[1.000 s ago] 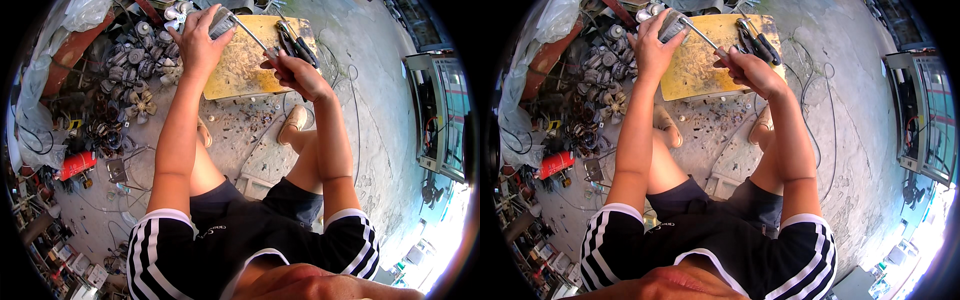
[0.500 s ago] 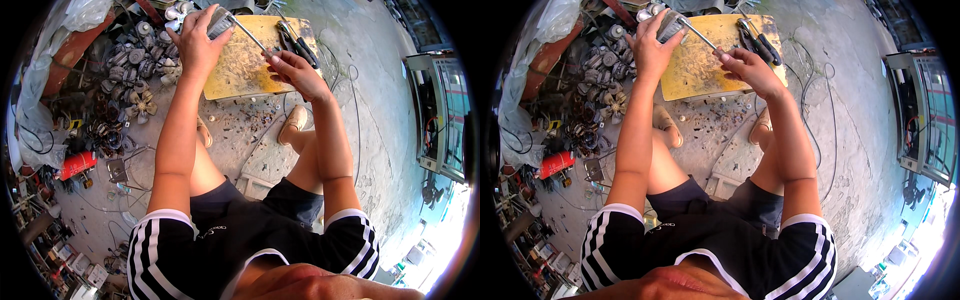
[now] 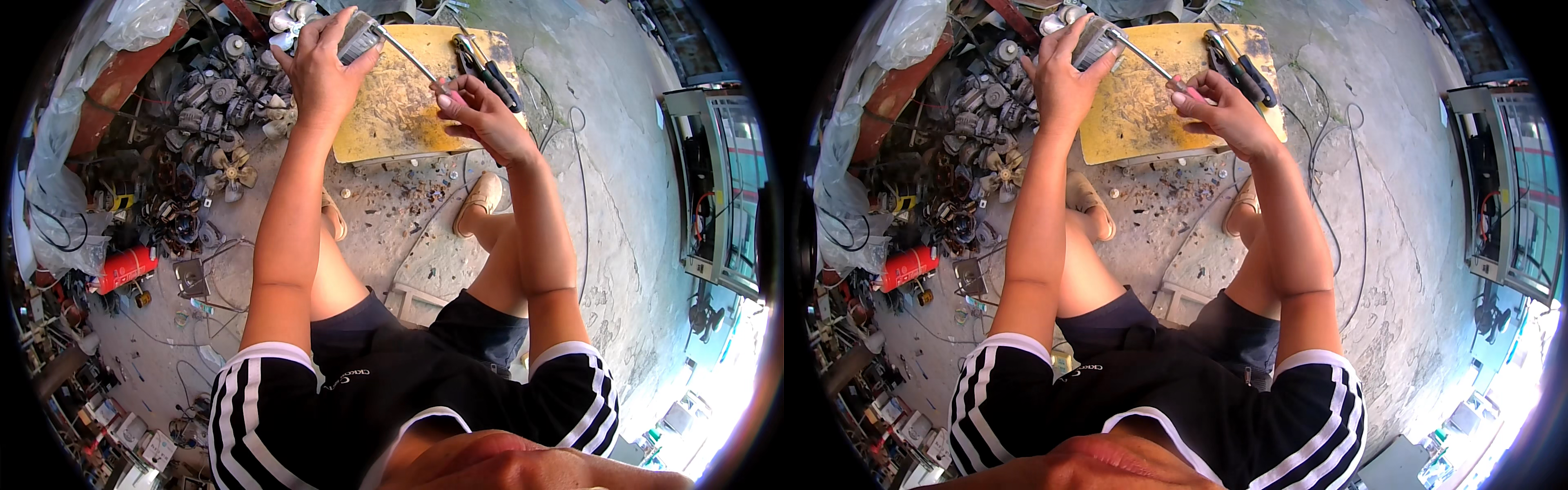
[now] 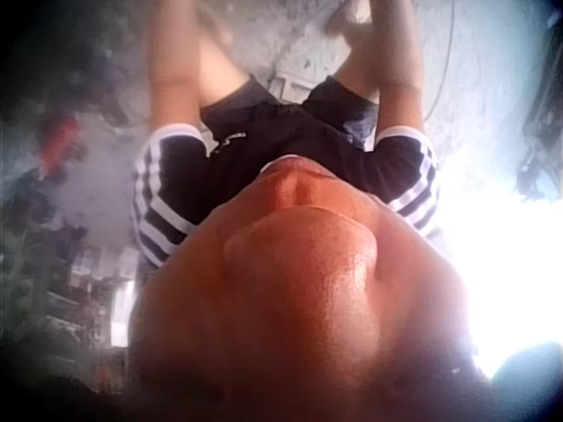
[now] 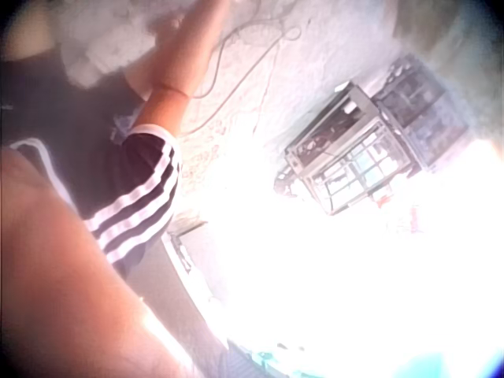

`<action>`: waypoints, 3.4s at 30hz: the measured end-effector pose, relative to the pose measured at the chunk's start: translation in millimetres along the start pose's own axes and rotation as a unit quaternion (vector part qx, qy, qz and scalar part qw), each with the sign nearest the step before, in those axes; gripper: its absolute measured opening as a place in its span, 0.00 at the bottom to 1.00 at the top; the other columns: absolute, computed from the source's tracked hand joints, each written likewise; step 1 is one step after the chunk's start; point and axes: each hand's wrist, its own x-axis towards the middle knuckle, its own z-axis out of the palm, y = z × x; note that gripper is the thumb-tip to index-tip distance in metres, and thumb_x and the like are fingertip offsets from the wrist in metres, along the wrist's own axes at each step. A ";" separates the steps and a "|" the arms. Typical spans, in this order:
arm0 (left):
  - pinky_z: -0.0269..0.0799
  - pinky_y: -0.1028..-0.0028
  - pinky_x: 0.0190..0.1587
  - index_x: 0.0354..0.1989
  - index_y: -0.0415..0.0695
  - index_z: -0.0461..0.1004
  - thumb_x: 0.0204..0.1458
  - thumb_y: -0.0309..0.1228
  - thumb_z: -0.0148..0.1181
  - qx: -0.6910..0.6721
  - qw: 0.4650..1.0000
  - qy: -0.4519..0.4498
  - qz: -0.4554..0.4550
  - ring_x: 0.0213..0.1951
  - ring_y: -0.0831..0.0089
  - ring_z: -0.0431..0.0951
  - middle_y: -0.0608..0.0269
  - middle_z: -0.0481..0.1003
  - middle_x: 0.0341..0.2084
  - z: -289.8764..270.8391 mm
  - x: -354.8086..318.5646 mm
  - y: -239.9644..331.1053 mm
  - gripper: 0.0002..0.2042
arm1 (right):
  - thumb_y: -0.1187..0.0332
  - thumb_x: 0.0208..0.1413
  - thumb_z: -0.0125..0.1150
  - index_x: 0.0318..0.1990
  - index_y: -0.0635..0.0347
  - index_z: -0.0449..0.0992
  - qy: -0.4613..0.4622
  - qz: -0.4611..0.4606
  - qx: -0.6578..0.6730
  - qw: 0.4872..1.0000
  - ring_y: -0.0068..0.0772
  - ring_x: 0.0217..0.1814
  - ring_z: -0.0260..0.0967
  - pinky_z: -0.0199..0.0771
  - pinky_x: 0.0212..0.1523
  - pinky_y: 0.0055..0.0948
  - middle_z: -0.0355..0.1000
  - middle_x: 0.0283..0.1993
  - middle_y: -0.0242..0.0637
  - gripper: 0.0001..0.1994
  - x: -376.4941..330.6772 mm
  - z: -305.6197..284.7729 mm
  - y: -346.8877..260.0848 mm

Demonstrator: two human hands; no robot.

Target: The person disassembles an alternator using a screwdriver and pliers on a yellow workbench. They remove screws from the casing and separate mechanical components by hand while surrounded by various car parts.

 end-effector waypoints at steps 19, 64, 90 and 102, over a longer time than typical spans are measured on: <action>0.40 0.34 0.66 0.59 0.61 0.75 0.46 0.49 0.72 -0.009 1.000 0.011 0.001 0.53 0.65 0.75 0.69 0.74 0.51 1.6 -2.0 4.7 0.29 | 0.47 0.63 0.58 0.57 0.55 0.72 -0.073 0.070 0.058 0.993 0.12 0.39 0.61 0.64 0.36 0.15 0.72 0.51 0.26 0.24 4.1 -14.1 0.5; 0.38 0.33 0.66 0.60 0.59 0.73 0.47 0.47 0.71 0.002 1.000 0.002 0.020 0.53 0.64 0.74 0.68 0.74 0.50 0.2 -4.0 5.2 0.29 | 0.43 0.60 0.60 0.50 0.57 0.75 -0.013 0.045 -0.011 0.999 0.18 0.39 0.65 0.66 0.41 0.20 0.74 0.42 0.25 0.25 -4.0 -2.3 -10.1; 0.40 0.32 0.66 0.60 0.60 0.73 0.46 0.48 0.71 0.012 1.000 -0.001 0.017 0.54 0.65 0.74 0.69 0.74 0.50 1.5 -4.3 5.8 0.30 | 0.50 0.64 0.58 0.53 0.57 0.75 -0.035 0.090 0.048 0.994 0.12 0.38 0.62 0.64 0.37 0.16 0.72 0.43 0.23 0.21 -3.3 -6.1 -11.3; 0.40 0.33 0.66 0.60 0.60 0.73 0.46 0.47 0.72 0.002 1.000 0.003 0.018 0.53 0.65 0.74 0.69 0.73 0.50 3.2 -5.6 5.6 0.30 | 0.48 0.61 0.61 0.54 0.56 0.74 -0.070 0.078 0.053 0.993 0.14 0.38 0.62 0.65 0.38 0.18 0.72 0.42 0.24 0.23 -1.2 -11.0 -5.3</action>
